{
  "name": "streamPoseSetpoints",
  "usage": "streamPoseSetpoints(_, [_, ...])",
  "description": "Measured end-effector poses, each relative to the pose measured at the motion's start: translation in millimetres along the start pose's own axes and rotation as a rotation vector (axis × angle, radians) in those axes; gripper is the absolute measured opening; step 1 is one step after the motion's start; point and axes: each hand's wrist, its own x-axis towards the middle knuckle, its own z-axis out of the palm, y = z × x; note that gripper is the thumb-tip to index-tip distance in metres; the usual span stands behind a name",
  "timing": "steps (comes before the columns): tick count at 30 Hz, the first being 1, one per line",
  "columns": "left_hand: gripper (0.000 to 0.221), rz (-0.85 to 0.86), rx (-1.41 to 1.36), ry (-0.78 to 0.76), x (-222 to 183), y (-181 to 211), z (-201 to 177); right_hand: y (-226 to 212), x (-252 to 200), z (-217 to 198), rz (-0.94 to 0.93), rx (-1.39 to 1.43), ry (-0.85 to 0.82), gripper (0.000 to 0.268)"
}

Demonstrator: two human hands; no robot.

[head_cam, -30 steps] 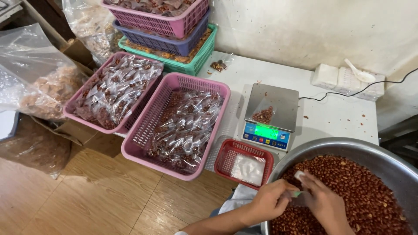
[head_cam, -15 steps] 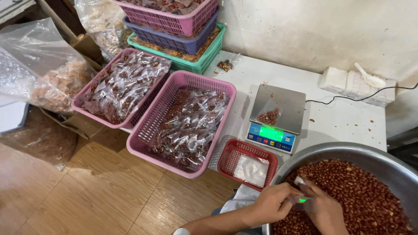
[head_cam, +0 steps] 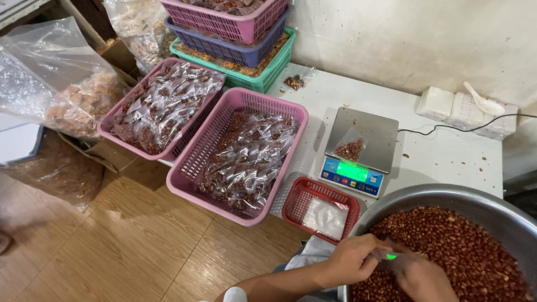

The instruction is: The person scoops roasted peanuts from a large metal bowl using a white plastic spoon and transfers them into small clear plastic bags placed on a digital scale. After filling each bag, the person places it into a pink basket. The process is repeated continuously throughout the clip.

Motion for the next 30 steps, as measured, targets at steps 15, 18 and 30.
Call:
streamPoseSetpoints(15, [0.043, -0.082, -0.141, 0.096, 1, -16, 4, 24, 11, 6, -0.022, 0.238, 0.325, 0.044])
streamPoseSetpoints(18, [0.031, -0.197, -0.377, 0.204, 4, -40, 4, 33, 18, 30, -0.098, 0.247, 0.395, 0.033])
streamPoseSetpoints(30, [0.024, -0.590, -0.971, 0.310, 29, -29, -38, 15, -58, -20, 0.358, 1.577, 0.363, 0.020])
